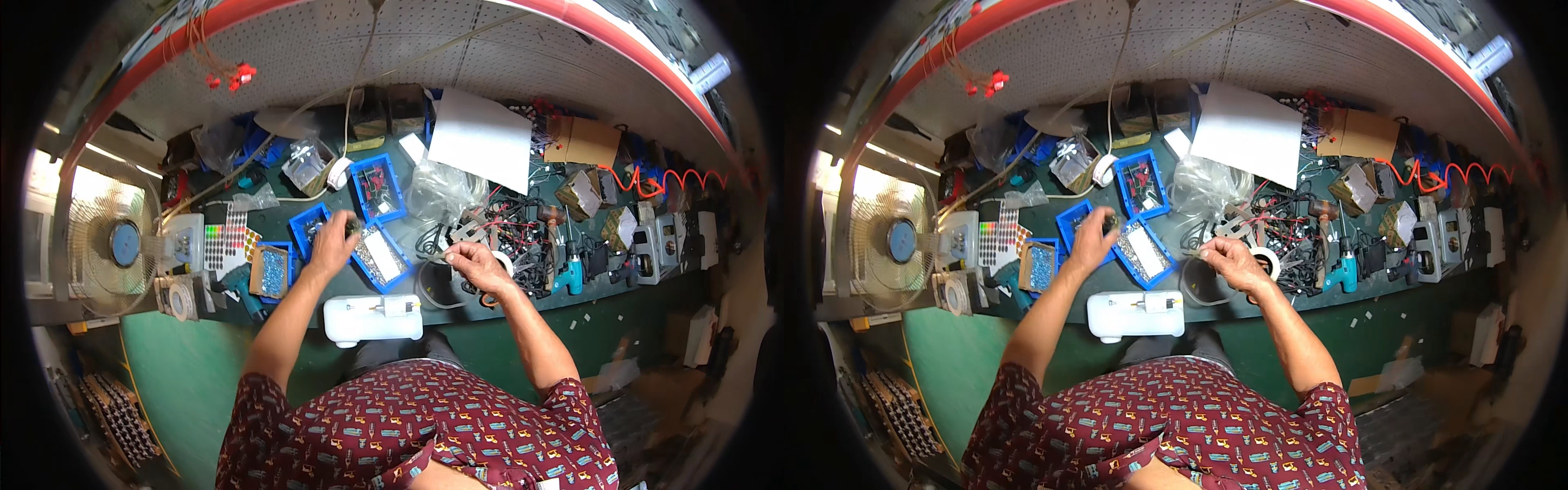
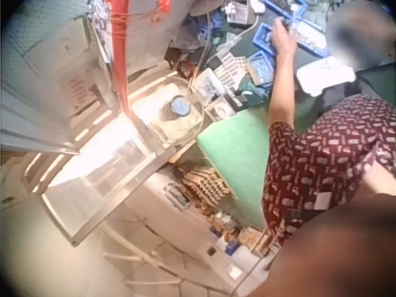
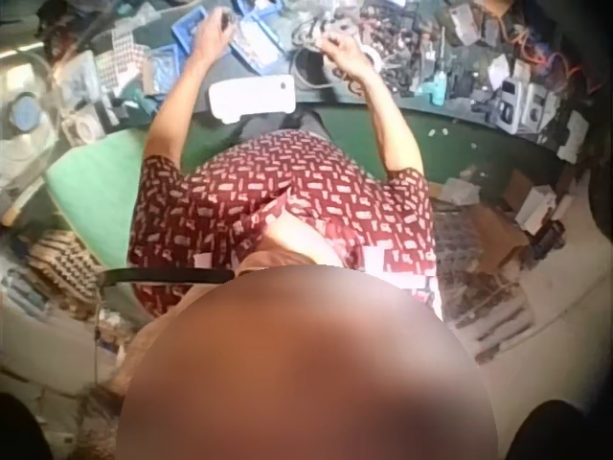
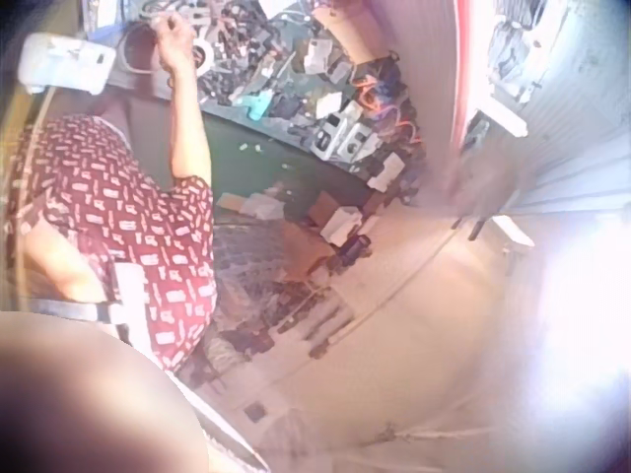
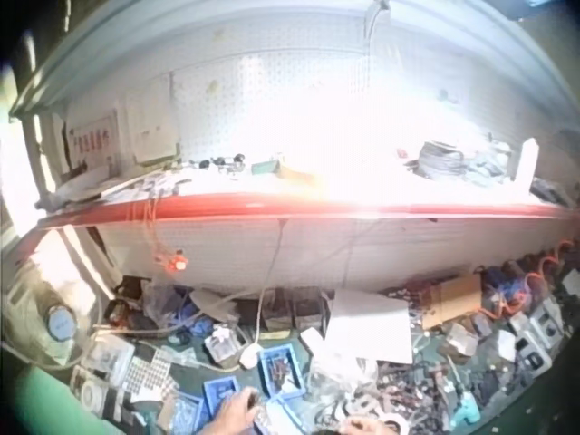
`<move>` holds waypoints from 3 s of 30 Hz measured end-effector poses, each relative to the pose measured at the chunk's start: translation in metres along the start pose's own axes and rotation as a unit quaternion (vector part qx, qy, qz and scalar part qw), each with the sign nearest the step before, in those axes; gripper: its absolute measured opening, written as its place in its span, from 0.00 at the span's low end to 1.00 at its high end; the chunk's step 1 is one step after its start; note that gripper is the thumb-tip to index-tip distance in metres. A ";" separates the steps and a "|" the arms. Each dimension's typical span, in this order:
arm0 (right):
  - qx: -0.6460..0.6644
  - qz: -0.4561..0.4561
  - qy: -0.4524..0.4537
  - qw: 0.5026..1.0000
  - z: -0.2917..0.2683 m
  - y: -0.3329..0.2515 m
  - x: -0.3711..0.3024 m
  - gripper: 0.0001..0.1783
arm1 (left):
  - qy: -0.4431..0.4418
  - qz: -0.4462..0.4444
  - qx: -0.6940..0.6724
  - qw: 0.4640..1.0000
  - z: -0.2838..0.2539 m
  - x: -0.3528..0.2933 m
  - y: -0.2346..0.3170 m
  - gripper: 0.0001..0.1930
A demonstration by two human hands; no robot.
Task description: The person retrieves a white plastic housing and a small cylindrical component from a box, then uses a marker to label the housing. They apply adhesive tape to secure the component inside the housing, repeatedly adjusting and pressing it into place. The person handles scissors and a roll of tape while working at a cluttered bench.
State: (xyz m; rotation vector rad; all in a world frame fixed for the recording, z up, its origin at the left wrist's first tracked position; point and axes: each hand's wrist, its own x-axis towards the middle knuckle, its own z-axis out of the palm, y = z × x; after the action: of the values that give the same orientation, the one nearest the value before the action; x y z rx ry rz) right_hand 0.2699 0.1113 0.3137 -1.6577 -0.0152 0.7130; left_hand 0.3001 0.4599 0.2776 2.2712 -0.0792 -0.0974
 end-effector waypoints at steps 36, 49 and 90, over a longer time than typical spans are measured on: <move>-0.374 -0.138 -0.103 0.911 0.187 0.070 0.050 0.09 | 0.070 -0.108 -0.034 0.991 0.048 -0.183 -0.066 0.28; -0.393 -0.138 -0.105 0.903 0.191 0.062 0.047 0.09 | 0.070 -0.100 -0.023 0.992 0.049 -0.181 -0.065 0.25; -0.395 -0.263 -0.101 0.874 0.193 0.062 0.049 0.06 | 0.060 -0.091 -0.004 0.994 0.046 -0.179 -0.061 0.19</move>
State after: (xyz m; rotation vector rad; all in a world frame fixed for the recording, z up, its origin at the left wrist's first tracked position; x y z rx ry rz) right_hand 0.1980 0.2880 0.2290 -2.1942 -0.9921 0.4654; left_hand 0.1192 0.4806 0.2090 2.2672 0.1916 -0.0570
